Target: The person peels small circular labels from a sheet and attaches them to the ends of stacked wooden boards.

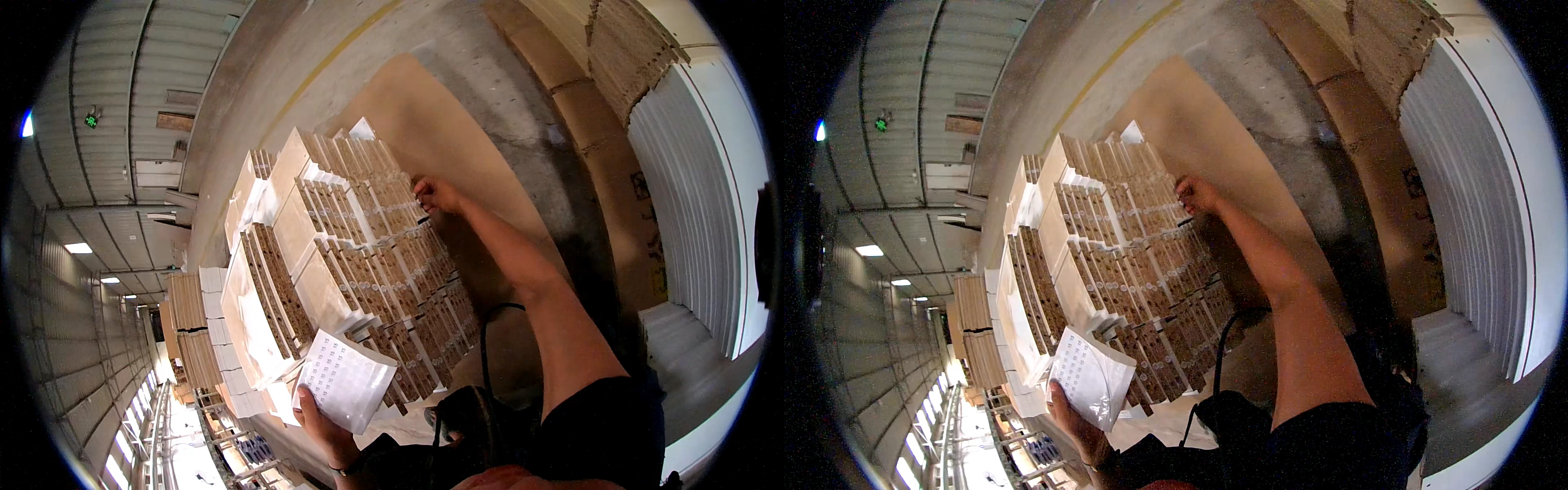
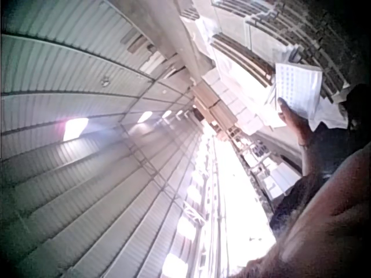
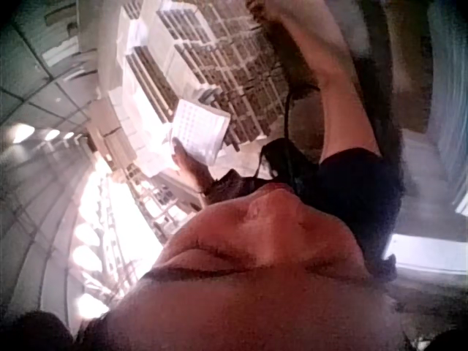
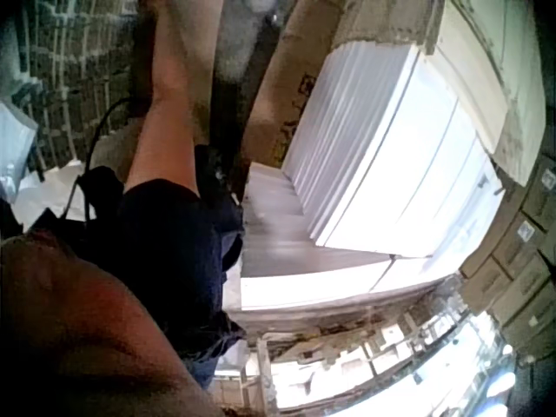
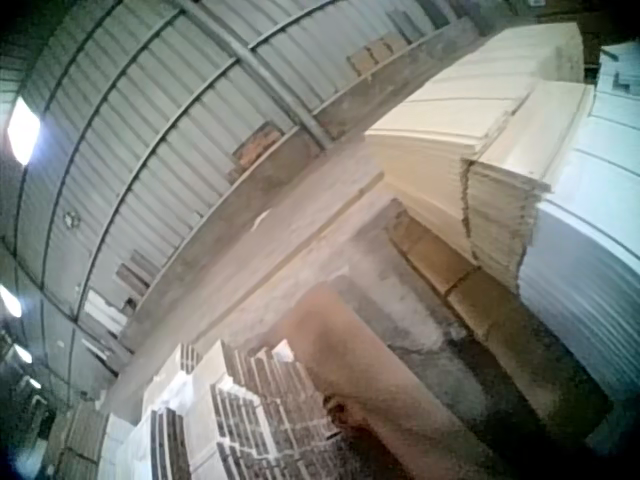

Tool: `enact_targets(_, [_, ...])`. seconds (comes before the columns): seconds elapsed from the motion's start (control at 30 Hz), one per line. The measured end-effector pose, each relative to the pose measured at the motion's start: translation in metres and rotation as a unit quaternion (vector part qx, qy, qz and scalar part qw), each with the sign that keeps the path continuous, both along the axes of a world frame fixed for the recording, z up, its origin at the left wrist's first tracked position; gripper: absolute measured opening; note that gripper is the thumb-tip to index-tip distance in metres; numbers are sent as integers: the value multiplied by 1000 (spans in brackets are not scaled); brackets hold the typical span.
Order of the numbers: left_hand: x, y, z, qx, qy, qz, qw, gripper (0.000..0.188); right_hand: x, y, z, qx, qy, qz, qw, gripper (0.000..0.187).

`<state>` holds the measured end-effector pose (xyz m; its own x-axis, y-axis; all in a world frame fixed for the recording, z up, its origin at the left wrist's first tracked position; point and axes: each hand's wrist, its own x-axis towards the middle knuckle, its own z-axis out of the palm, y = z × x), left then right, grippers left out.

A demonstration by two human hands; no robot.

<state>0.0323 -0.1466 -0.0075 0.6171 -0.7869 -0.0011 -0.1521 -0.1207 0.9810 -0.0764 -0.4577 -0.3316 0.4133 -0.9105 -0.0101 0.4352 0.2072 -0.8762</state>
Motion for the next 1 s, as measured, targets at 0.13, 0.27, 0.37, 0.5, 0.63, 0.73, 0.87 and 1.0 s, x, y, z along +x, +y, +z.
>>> enact_targets(0.13, [10,3,-6,17,-16,1,1000,42,-1,3,3,-35,16,-16,999,22])
enact_targets(0.27, [12,3,-8,16,-21,4,1000,43,3,8,2,-39,45,-36,998,21])
enact_targets(0.37, [7,3,-4,17,-16,-2,1000,43,4,13,11,0,32,-72,997,16])
enact_targets(0.5, [8,7,-3,38,-33,23,998,42,2,14,18,13,76,-121,990,12])
enact_targets(0.63, [1,6,0,34,-39,41,998,41,3,17,25,-19,113,-146,983,8])
enact_targets(0.73, [-2,4,-1,22,-30,28,999,41,-1,19,4,-107,169,-217,955,7])
enact_targets(0.87, [1,8,2,0,-8,15,1000,40,-10,13,12,-197,248,-173,933,4])
enact_targets(1.0, [-6,6,2,-15,0,10,1000,40,-21,-3,16,-128,202,-189,952,4])
